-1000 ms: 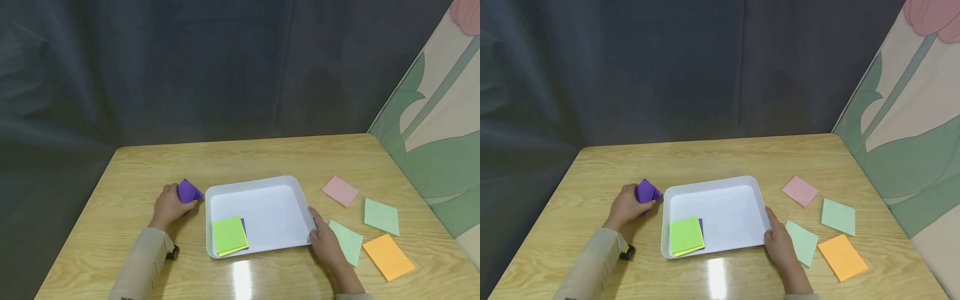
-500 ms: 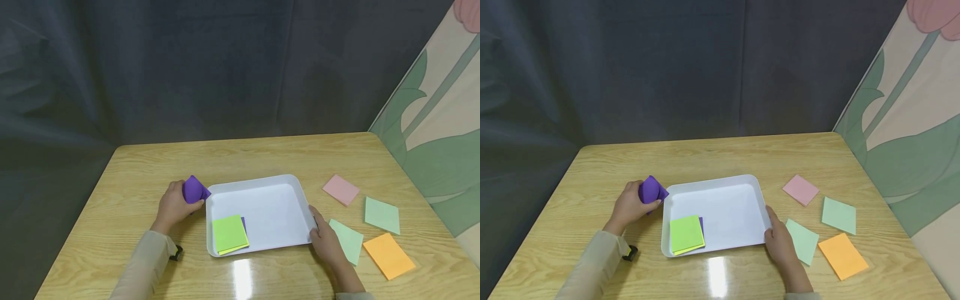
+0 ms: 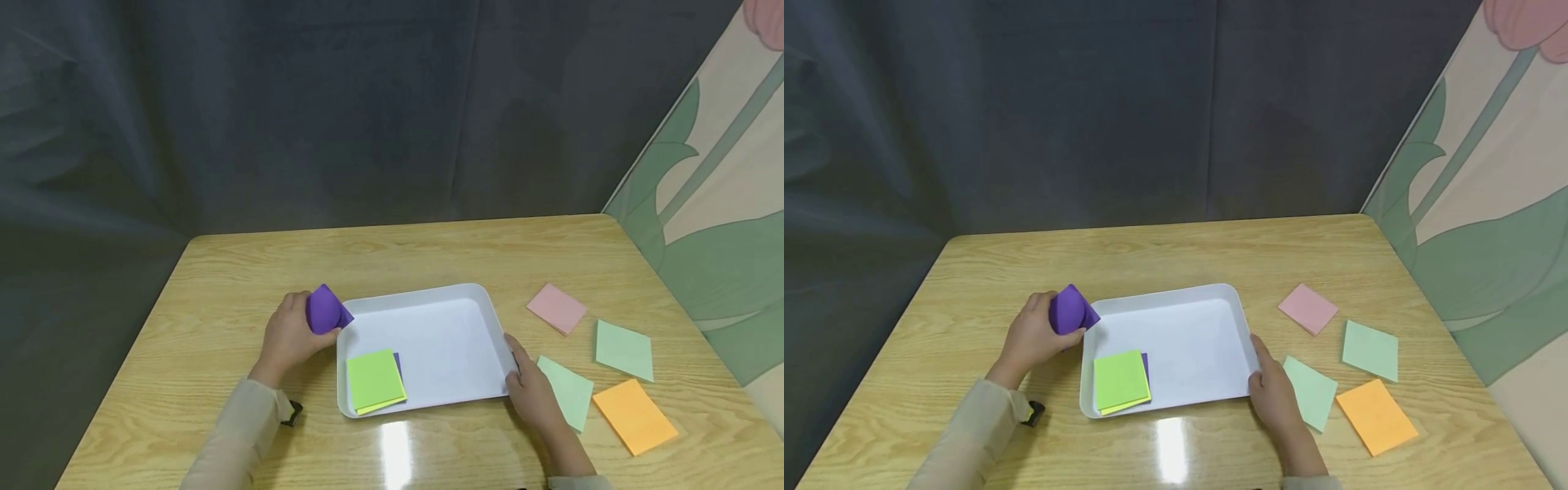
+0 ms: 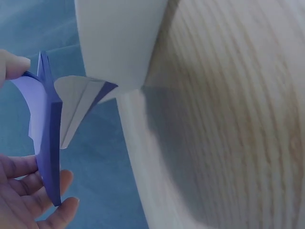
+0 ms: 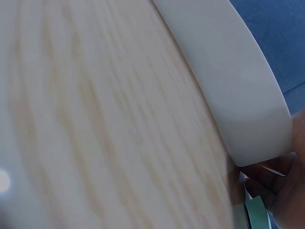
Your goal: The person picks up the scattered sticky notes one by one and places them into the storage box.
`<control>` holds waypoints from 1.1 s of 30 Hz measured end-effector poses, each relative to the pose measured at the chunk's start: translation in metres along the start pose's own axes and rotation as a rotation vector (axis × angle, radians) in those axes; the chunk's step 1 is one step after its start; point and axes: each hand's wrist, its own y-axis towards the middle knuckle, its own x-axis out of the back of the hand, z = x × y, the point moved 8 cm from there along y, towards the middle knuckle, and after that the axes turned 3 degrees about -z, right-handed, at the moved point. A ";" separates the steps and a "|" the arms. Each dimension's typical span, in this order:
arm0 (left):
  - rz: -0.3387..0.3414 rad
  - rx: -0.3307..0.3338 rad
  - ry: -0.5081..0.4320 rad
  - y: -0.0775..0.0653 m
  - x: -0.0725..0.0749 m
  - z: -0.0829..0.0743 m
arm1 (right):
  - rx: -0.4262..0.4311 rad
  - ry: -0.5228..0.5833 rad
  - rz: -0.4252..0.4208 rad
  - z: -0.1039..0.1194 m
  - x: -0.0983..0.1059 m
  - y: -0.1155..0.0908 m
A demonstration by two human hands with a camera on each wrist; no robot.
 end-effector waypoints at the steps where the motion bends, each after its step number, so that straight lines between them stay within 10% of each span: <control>1: -0.006 -0.008 0.003 -0.001 0.001 -0.002 | 0.003 -0.001 -0.002 0.000 0.000 0.000; 18: -0.014 -0.054 -0.009 -0.019 0.007 -0.033 | -0.019 0.009 0.006 -0.002 -0.001 0.000; 33: 0.096 -0.166 -0.044 -0.031 -0.029 -0.058 | -0.034 0.021 0.018 -0.002 -0.001 0.001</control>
